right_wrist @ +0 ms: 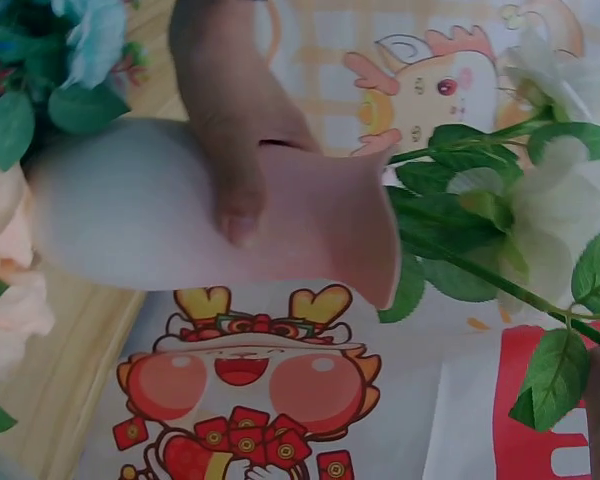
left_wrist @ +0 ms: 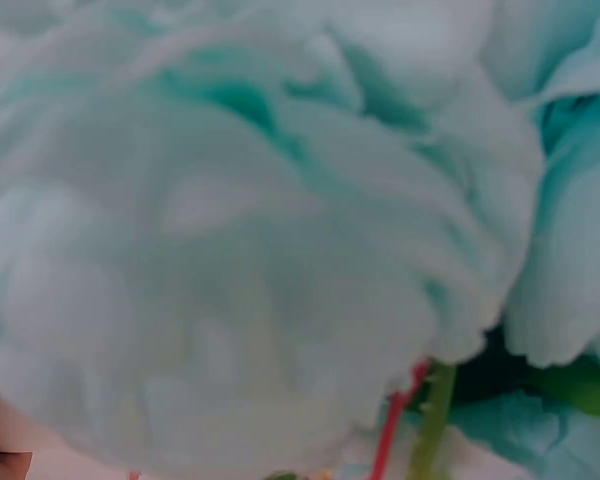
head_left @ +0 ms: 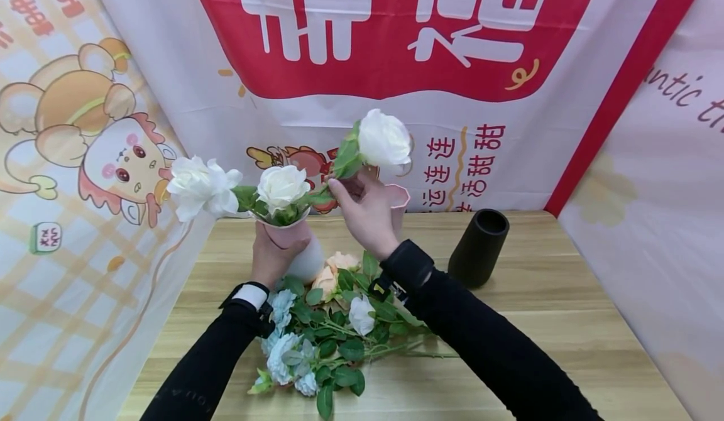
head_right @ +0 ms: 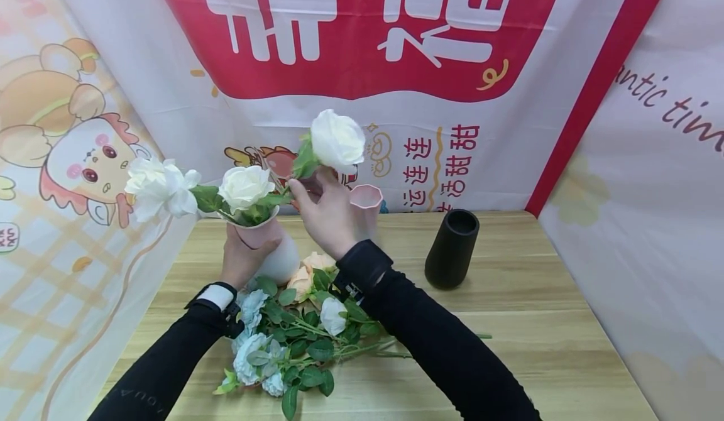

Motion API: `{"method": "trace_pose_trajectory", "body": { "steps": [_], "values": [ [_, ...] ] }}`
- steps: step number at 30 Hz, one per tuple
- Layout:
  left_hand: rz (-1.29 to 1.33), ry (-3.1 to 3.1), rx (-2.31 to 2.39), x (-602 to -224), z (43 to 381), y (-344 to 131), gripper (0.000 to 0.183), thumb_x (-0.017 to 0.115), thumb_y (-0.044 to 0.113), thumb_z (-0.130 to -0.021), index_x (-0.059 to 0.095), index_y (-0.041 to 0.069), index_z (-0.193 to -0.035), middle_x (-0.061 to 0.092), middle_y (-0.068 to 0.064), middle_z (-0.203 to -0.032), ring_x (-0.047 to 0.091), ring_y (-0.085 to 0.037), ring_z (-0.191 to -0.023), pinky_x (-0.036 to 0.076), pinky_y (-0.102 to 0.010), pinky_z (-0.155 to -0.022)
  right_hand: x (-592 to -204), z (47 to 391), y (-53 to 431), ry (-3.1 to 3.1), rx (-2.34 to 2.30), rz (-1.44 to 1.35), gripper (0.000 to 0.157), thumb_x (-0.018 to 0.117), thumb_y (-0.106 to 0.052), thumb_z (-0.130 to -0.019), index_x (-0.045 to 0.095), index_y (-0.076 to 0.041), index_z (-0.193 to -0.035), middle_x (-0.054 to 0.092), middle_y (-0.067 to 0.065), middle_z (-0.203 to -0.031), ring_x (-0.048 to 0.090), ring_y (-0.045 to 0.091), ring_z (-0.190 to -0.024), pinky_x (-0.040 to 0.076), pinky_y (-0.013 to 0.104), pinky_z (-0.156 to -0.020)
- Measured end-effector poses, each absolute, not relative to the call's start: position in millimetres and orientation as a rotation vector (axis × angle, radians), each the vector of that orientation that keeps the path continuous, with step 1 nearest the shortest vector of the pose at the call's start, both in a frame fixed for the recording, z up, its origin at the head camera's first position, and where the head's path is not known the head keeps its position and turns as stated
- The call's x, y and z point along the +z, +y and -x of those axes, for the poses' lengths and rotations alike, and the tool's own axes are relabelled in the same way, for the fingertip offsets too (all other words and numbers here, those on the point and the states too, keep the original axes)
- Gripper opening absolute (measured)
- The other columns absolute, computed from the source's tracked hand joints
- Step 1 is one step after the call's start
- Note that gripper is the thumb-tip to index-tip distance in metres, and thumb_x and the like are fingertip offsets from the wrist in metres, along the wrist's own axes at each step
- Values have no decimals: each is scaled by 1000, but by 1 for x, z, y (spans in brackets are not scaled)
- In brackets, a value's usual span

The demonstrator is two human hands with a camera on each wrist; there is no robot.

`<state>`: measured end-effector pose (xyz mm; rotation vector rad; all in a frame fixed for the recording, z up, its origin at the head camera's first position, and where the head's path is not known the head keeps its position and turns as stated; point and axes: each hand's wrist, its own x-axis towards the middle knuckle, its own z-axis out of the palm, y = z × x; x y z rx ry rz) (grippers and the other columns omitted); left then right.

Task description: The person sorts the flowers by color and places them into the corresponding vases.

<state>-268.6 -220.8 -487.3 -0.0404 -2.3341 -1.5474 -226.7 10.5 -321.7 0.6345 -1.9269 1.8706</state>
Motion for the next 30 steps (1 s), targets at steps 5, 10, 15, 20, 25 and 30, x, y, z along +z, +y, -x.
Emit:
{"method": "trace_pose_trajectory", "body": {
  "steps": [5,10,15,20,25,30],
  "values": [
    [27,-2351,-1526,-486,267,-220,112,90,44,-69,19,21,-153,41,-12,-144,44,-29,-127,37,-51,-102,-334,229,0,-1927,1714,-837,25,66,-4,-95,62,6,-117,67,15,-107,68,21,-94,54,28,-80],
    [49,-2351,-1540,-488,268,-221,112,88,45,-70,17,24,-154,37,-12,-149,40,-29,-132,36,-53,-103,-347,229,-13,-1906,1515,-1004,40,71,1,-90,51,6,-123,58,21,-112,64,27,-98,51,26,-86],
    [68,-2368,-1549,-491,269,-223,113,86,48,-72,13,26,-155,32,-10,-153,34,-28,-137,33,-55,-105,-354,231,-23,-1980,1401,-974,43,73,-3,-89,51,2,-126,56,15,-114,58,21,-102,46,24,-89],
    [76,-2372,-1531,-490,268,-224,111,87,43,-73,16,20,-155,35,-15,-151,38,-30,-134,36,-53,-103,-353,233,-33,-2092,1441,-928,46,70,-7,-92,48,1,-132,55,15,-123,56,24,-114,44,26,-95],
    [107,-2359,-1502,-489,267,-225,107,87,38,-73,19,18,-153,40,-15,-147,45,-30,-128,43,-51,-96,-350,232,-40,-2300,1470,-864,45,67,-12,-95,49,-2,-135,55,13,-125,55,23,-117,46,28,-94],
    [109,-2355,-1459,-489,268,-223,104,88,35,-73,23,17,-151,45,-14,-144,46,-30,-126,42,-50,-96,-353,233,-43,-2479,1453,-742,49,69,-17,-94,49,-5,-137,58,10,-126,58,19,-113,48,28,-89]
  ]
}}
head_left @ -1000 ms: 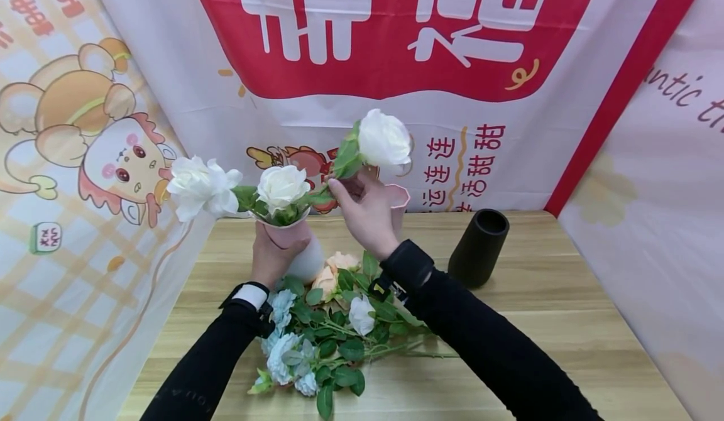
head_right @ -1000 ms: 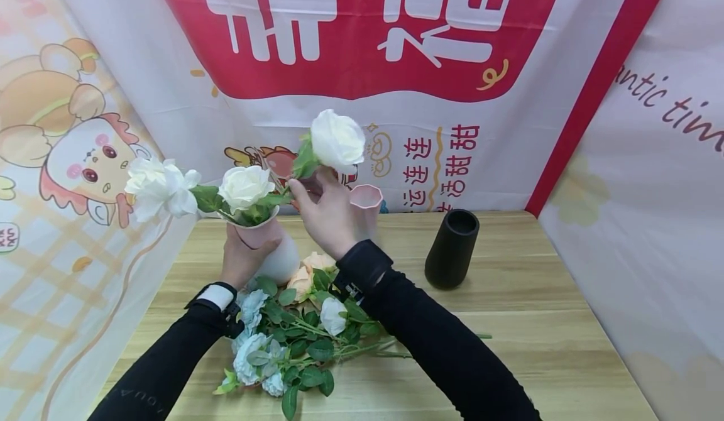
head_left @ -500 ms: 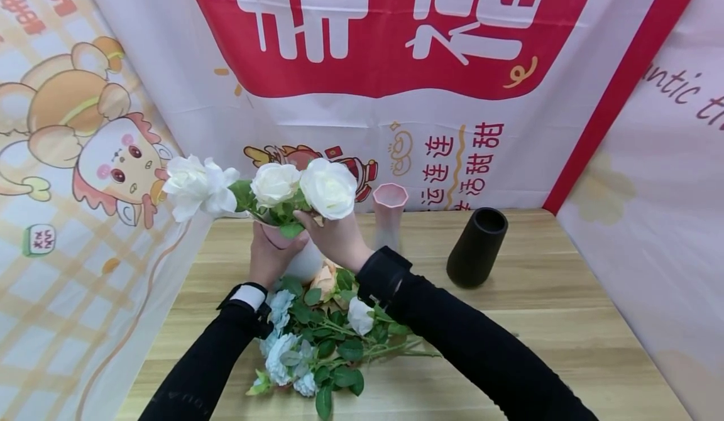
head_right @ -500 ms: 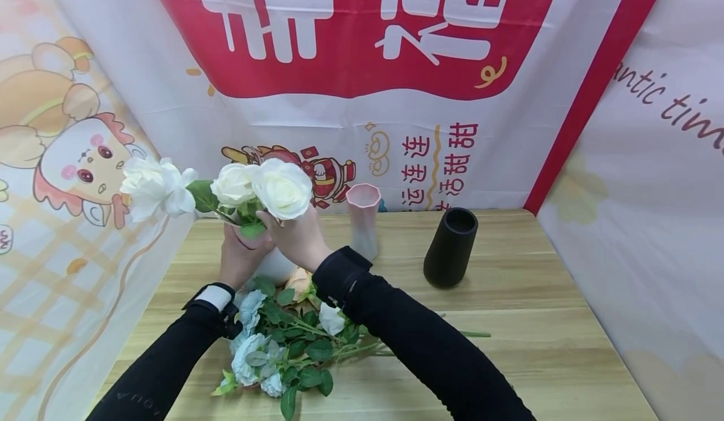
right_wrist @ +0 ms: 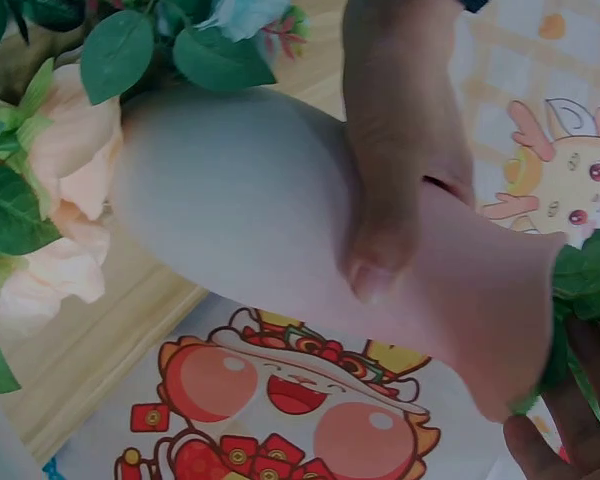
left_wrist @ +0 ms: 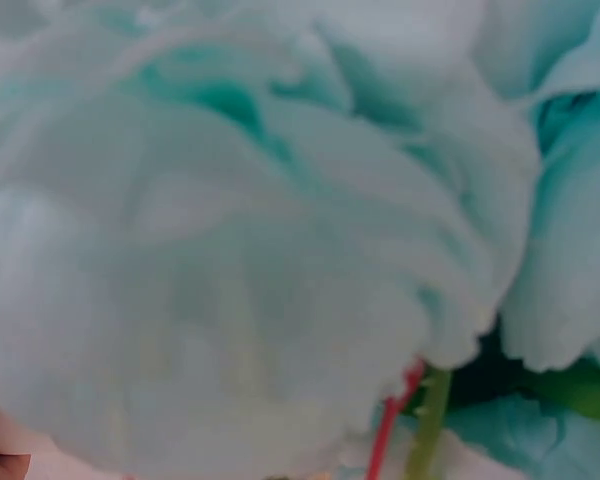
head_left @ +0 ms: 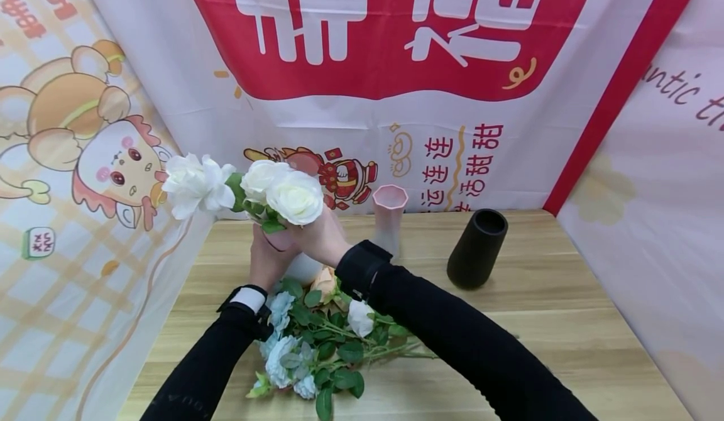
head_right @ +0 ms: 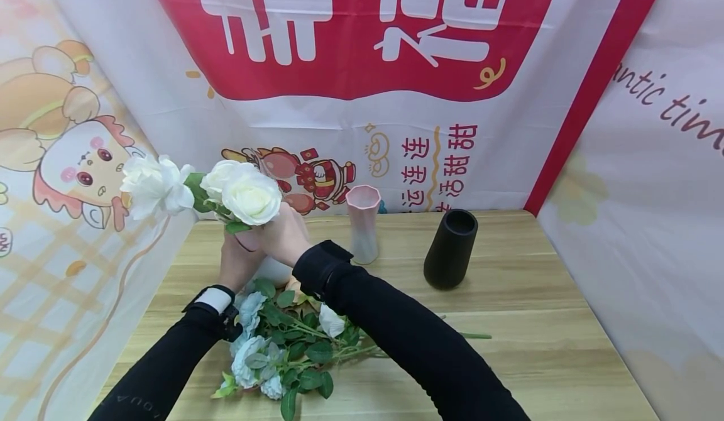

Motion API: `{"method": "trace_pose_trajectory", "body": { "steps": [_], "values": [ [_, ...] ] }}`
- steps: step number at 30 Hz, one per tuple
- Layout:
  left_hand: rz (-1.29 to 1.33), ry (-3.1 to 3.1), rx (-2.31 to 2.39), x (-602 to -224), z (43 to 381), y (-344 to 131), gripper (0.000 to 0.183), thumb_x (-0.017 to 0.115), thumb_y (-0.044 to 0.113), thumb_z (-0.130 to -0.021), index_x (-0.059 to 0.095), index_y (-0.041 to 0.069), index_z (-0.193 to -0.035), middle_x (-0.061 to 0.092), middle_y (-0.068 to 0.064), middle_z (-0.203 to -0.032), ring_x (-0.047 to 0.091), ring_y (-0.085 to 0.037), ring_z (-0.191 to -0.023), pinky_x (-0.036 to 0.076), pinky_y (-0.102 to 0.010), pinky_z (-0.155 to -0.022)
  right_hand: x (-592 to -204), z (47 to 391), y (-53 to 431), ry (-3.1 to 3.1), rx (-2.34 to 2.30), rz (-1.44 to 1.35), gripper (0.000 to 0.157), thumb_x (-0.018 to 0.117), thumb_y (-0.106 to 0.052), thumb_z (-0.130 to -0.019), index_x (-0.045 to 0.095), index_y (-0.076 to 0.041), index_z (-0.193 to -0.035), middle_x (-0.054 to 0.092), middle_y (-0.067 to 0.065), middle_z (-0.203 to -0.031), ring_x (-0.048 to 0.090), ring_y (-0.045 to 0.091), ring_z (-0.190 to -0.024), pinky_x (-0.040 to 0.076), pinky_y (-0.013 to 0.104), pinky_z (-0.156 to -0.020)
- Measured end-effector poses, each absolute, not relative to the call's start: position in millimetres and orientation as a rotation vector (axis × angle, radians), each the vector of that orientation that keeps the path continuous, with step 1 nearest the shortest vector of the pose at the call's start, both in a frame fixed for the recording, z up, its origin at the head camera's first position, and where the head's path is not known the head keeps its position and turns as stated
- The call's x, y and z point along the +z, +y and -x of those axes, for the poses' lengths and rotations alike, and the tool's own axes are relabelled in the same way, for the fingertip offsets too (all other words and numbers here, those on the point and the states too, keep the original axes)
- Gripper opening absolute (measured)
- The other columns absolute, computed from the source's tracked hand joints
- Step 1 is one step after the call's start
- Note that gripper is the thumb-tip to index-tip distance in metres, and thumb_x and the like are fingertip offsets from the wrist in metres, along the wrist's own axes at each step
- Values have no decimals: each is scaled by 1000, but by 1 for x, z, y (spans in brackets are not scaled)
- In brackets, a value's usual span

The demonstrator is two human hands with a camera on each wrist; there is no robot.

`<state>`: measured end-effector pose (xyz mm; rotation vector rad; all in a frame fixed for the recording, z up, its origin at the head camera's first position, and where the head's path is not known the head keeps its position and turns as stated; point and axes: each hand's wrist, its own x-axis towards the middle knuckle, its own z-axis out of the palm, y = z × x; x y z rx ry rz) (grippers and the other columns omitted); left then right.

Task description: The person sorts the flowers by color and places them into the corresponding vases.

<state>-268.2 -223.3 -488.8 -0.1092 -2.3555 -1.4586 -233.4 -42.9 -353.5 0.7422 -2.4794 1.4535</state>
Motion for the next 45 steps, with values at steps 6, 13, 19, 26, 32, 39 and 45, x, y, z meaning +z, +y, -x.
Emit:
{"method": "trace_pose_trajectory", "body": {
  "steps": [6,13,19,26,32,39,45],
  "values": [
    [146,-2317,-1463,-491,268,-223,102,88,31,-73,24,18,-151,45,-12,-144,45,-28,-128,39,-50,-99,-367,239,-45,-2474,1534,-715,49,69,-17,-94,49,-10,-138,57,6,-127,55,14,-115,45,28,-95],
    [159,-2289,-1489,-492,270,-223,101,88,37,-73,25,24,-151,46,-10,-143,48,-28,-125,42,-51,-97,-392,243,-41,-2205,1608,-836,69,77,-6,-85,40,-10,-142,46,7,-135,44,16,-124,35,34,-106],
    [121,-2313,-1485,-492,267,-221,104,88,41,-72,22,20,-150,42,-10,-144,44,-27,-128,39,-52,-100,-408,229,-23,-2320,1398,-845,68,81,-10,-82,47,-5,-141,40,9,-146,33,23,-135,27,41,-111],
    [59,-2361,-1486,-486,264,-218,108,86,48,-72,20,16,-150,39,-11,-146,43,-28,-130,38,-52,-102,-411,209,15,-2575,1343,-799,34,77,-12,-86,67,-3,-118,56,12,-131,49,25,-124,40,40,-102],
    [69,-2362,-1452,-486,270,-223,109,86,51,-70,21,13,-149,42,-13,-143,46,-29,-126,40,-51,-100,-410,210,49,-2776,1046,-1044,17,76,-15,-88,71,-6,-101,63,8,-113,57,24,-108,46,34,-93],
    [70,-2339,-1482,-484,272,-223,107,87,48,-71,22,15,-149,42,-11,-143,45,-27,-126,40,-50,-100,-414,210,84,-2833,882,-1094,5,73,-12,-88,72,-11,-83,64,-5,-76,59,9,-71,50,28,-66],
    [49,-2337,-1530,-483,269,-217,107,88,45,-70,21,16,-150,42,-10,-144,45,-25,-126,39,-48,-101,-431,196,114,-2973,821,-1201,21,75,-13,-85,65,-17,-68,53,-13,-60,48,2,-54,44,24,-53]
  ]
}}
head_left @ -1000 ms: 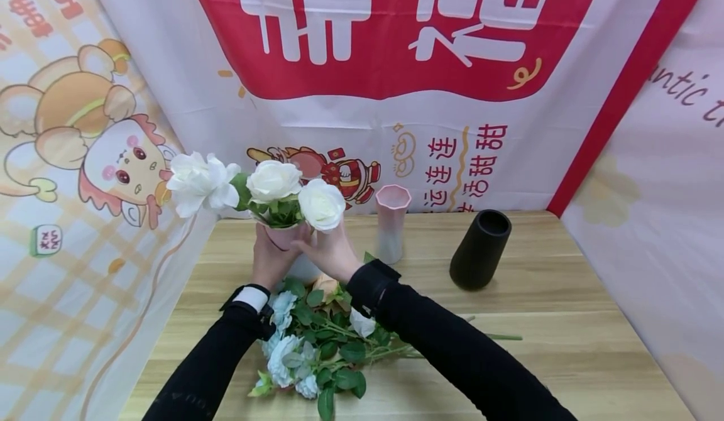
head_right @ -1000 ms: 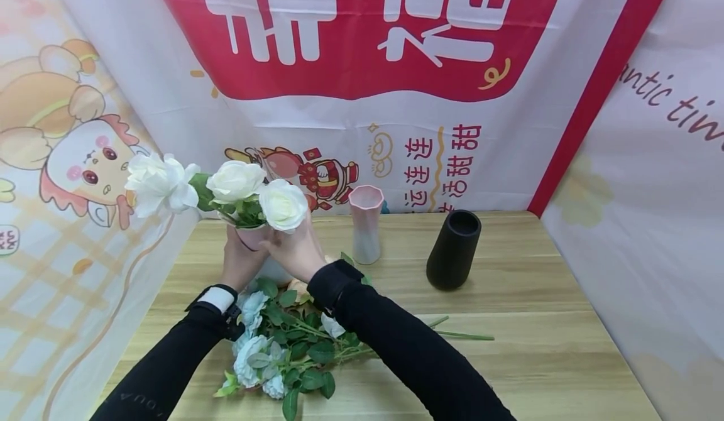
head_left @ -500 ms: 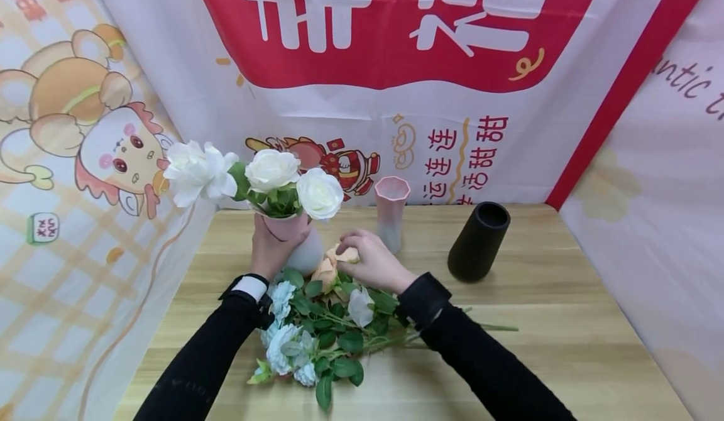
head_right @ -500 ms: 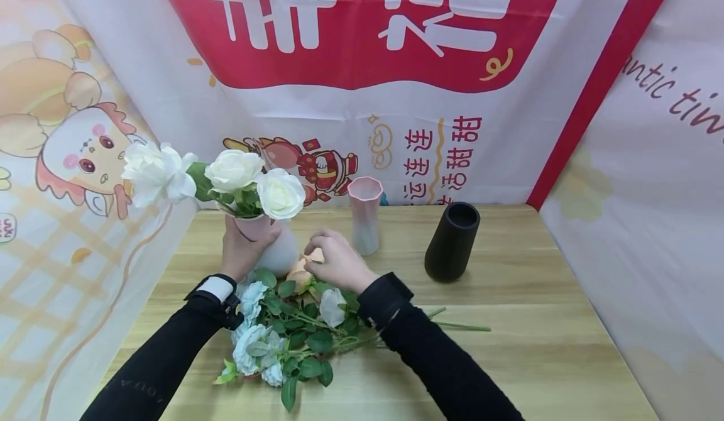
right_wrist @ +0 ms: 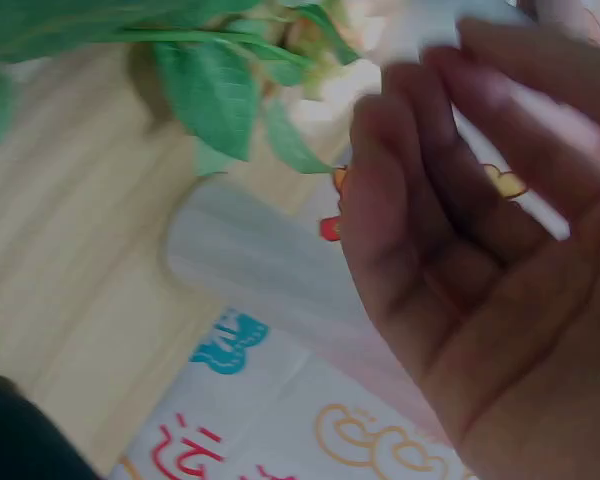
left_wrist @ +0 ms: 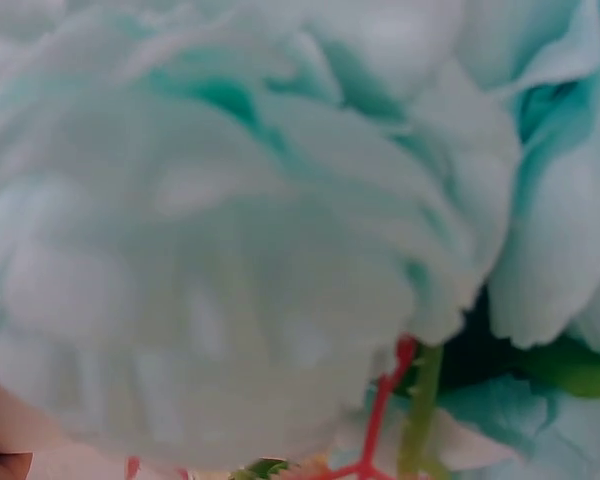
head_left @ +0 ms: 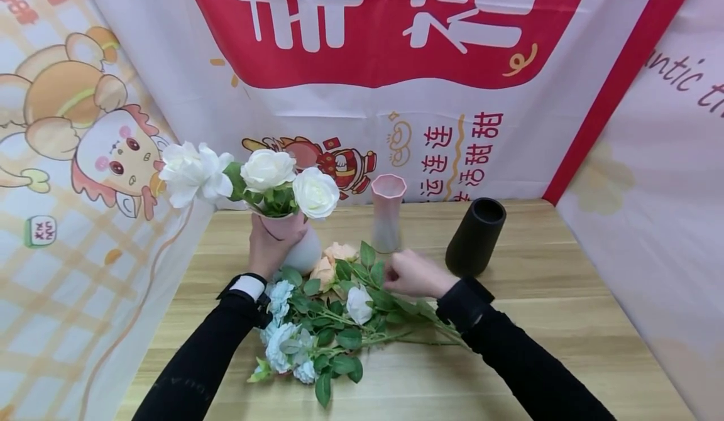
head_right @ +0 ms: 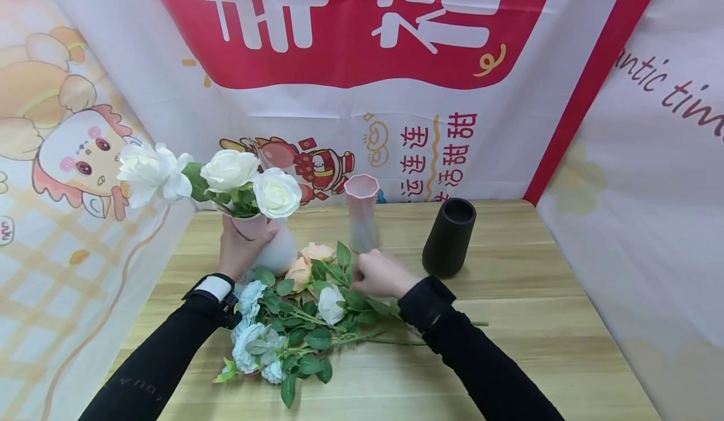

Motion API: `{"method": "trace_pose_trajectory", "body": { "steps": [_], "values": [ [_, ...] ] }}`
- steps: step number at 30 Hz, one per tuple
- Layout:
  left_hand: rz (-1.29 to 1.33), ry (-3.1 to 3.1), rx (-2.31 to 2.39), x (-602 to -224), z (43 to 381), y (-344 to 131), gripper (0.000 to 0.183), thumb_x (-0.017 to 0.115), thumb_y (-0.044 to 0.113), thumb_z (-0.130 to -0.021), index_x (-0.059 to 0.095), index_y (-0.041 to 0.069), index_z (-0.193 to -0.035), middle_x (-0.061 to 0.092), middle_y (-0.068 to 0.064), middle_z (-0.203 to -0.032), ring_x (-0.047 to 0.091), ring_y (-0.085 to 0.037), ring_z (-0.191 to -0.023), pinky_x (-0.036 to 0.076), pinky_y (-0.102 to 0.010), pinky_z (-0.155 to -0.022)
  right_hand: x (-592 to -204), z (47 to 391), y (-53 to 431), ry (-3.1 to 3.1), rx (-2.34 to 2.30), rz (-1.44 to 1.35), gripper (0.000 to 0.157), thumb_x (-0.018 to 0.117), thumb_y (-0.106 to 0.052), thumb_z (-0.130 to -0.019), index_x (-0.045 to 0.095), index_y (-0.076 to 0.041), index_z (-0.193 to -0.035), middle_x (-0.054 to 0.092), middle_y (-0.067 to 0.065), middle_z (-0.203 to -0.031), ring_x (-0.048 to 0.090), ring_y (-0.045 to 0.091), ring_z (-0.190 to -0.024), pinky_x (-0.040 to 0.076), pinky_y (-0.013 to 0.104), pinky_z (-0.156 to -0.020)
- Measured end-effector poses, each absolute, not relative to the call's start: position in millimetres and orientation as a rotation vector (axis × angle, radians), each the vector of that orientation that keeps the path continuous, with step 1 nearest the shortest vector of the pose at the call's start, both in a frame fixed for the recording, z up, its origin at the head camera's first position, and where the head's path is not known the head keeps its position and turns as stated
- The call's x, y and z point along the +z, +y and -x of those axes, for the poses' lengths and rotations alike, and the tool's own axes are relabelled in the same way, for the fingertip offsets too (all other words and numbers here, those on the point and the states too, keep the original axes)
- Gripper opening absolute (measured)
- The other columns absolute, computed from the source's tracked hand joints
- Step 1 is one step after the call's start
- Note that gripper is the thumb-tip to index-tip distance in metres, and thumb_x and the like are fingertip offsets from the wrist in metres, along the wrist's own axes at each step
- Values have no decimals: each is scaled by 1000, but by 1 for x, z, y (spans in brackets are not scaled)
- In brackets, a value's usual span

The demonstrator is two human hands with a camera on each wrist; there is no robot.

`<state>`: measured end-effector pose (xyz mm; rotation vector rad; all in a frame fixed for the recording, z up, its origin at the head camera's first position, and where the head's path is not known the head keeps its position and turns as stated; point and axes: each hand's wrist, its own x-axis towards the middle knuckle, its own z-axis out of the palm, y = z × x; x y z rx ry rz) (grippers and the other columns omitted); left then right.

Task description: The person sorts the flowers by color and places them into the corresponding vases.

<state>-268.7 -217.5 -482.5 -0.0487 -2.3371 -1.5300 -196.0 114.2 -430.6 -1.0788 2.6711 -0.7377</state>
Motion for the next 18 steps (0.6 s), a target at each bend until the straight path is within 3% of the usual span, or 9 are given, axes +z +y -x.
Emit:
{"method": "trace_pose_trajectory", "body": {
  "steps": [11,18],
  "values": [
    [56,-2362,-1468,-483,270,-219,110,87,49,-70,20,16,-151,40,-11,-145,44,-27,-128,39,-50,-102,-470,170,128,2817,-637,1315,14,79,-6,-81,71,-15,-74,58,-8,-73,54,3,-64,47,19,-58],
    [50,-2361,-1474,-485,269,-219,111,87,50,-70,19,17,-151,40,-10,-145,43,-26,-128,38,-50,-102,-484,158,130,2942,-551,1419,19,76,-3,-81,66,-15,-69,46,-8,-68,45,5,-58,41,20,-51]
  ]
}}
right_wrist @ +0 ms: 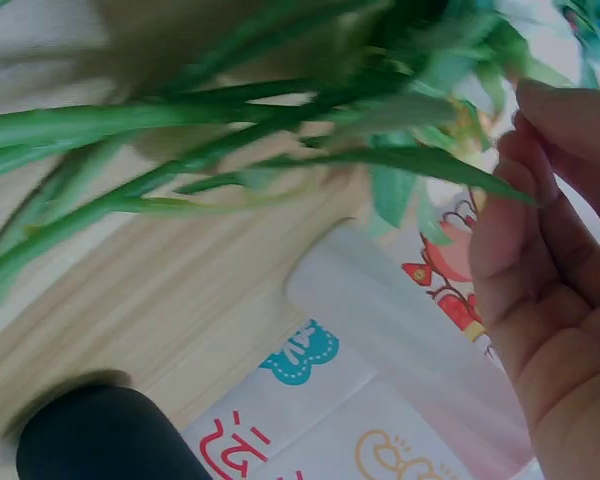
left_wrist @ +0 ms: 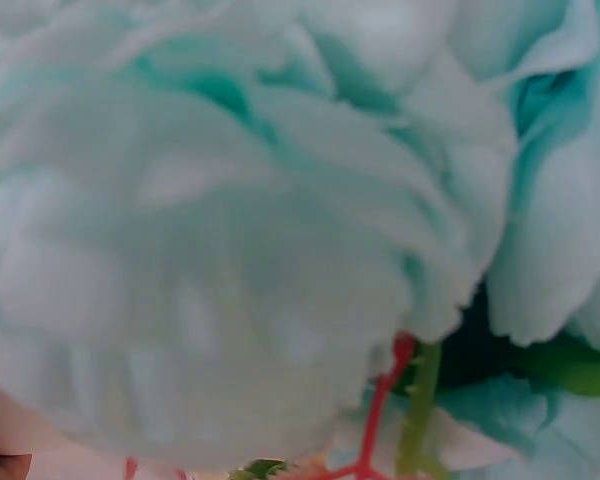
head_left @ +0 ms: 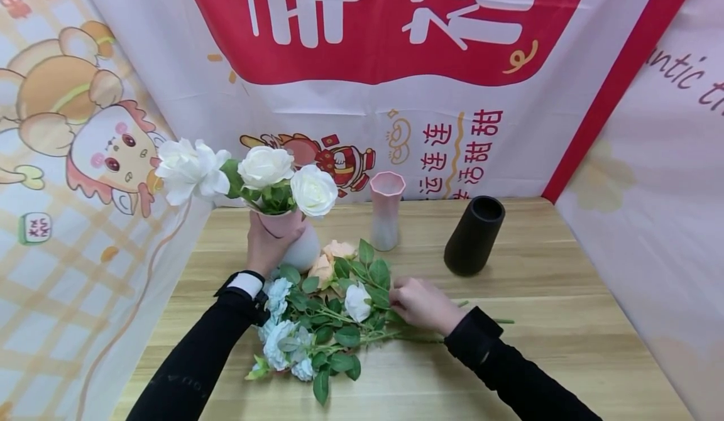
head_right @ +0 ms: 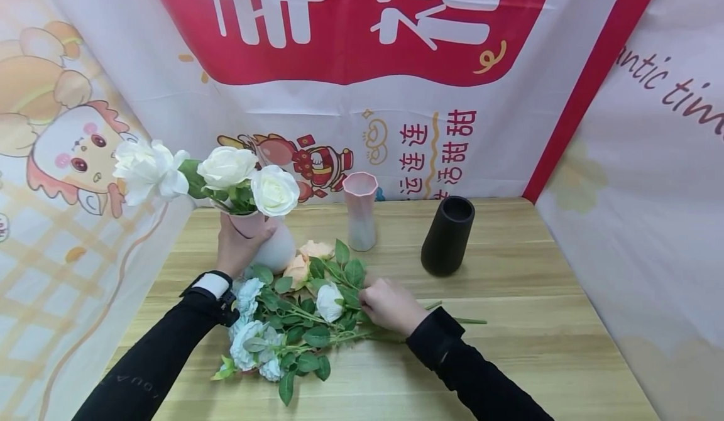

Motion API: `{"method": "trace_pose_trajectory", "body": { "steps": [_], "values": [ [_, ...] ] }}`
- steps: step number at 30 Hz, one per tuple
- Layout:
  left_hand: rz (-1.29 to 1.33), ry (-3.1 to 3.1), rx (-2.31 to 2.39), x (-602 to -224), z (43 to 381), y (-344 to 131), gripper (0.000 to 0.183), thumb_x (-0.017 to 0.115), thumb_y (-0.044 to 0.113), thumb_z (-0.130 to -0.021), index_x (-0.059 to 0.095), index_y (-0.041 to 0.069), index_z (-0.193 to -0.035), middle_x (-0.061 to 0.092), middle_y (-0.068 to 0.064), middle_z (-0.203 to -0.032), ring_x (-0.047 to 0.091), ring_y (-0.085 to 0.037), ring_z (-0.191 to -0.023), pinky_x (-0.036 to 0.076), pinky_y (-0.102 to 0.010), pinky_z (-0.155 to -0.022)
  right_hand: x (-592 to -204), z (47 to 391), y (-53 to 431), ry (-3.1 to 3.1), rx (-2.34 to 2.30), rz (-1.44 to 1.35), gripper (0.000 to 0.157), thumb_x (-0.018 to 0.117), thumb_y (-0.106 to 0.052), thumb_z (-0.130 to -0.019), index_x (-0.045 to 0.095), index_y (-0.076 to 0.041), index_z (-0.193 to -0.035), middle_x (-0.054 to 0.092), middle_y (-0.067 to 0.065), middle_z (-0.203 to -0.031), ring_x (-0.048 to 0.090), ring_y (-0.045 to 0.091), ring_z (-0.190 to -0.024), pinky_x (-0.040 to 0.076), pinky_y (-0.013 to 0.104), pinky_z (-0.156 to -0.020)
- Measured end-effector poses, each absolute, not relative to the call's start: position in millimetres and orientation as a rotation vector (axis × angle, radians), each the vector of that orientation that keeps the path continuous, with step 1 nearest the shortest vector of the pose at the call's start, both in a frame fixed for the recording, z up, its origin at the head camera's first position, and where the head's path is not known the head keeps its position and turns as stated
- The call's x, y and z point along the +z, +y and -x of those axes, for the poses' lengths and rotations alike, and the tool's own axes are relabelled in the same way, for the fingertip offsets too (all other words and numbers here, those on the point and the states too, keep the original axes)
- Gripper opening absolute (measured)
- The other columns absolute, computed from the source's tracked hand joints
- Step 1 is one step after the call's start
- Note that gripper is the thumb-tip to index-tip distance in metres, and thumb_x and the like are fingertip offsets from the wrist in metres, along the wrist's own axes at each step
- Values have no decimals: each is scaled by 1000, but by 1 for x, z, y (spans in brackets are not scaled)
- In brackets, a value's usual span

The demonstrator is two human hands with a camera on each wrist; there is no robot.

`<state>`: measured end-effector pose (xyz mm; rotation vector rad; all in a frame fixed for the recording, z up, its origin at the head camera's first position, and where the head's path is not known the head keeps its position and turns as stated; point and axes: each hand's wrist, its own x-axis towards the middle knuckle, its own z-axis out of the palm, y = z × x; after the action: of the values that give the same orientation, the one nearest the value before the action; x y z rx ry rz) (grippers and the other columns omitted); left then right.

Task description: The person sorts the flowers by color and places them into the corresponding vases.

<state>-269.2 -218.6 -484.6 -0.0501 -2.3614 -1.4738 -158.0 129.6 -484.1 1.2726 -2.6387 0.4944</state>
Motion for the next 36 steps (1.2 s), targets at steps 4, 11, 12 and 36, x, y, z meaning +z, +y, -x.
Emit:
{"method": "trace_pose_trajectory", "body": {
  "steps": [4,11,12,36],
  "values": [
    [60,-2351,-1462,-483,270,-220,110,87,49,-70,20,17,-151,40,-10,-145,44,-26,-128,38,-50,-102,-494,156,128,-2599,424,-1260,21,75,-1,-80,68,-14,-65,41,-7,-66,42,8,-56,40,24,-49],
    [61,-2345,-1462,-480,270,-219,110,88,47,-70,20,17,-151,40,-10,-145,44,-26,-128,38,-50,-103,-507,158,125,-2601,129,-1184,27,64,11,-73,64,-11,-58,50,1,-66,49,16,-56,43,31,-46],
    [58,-2346,-1465,-480,270,-219,110,88,47,-70,20,17,-151,40,-9,-145,43,-26,-128,38,-50,-103,-509,159,124,-2601,104,-1178,27,63,12,-73,64,-11,-58,51,2,-66,50,17,-56,44,31,-46],
    [32,-2352,-1493,-482,264,-216,109,88,44,-71,20,20,-152,40,-8,-146,44,-25,-129,38,-49,-103,-506,152,127,-2611,28,-1070,29,63,15,-65,64,-14,-56,53,3,-65,54,20,-57,47,35,-47]
  ]
}}
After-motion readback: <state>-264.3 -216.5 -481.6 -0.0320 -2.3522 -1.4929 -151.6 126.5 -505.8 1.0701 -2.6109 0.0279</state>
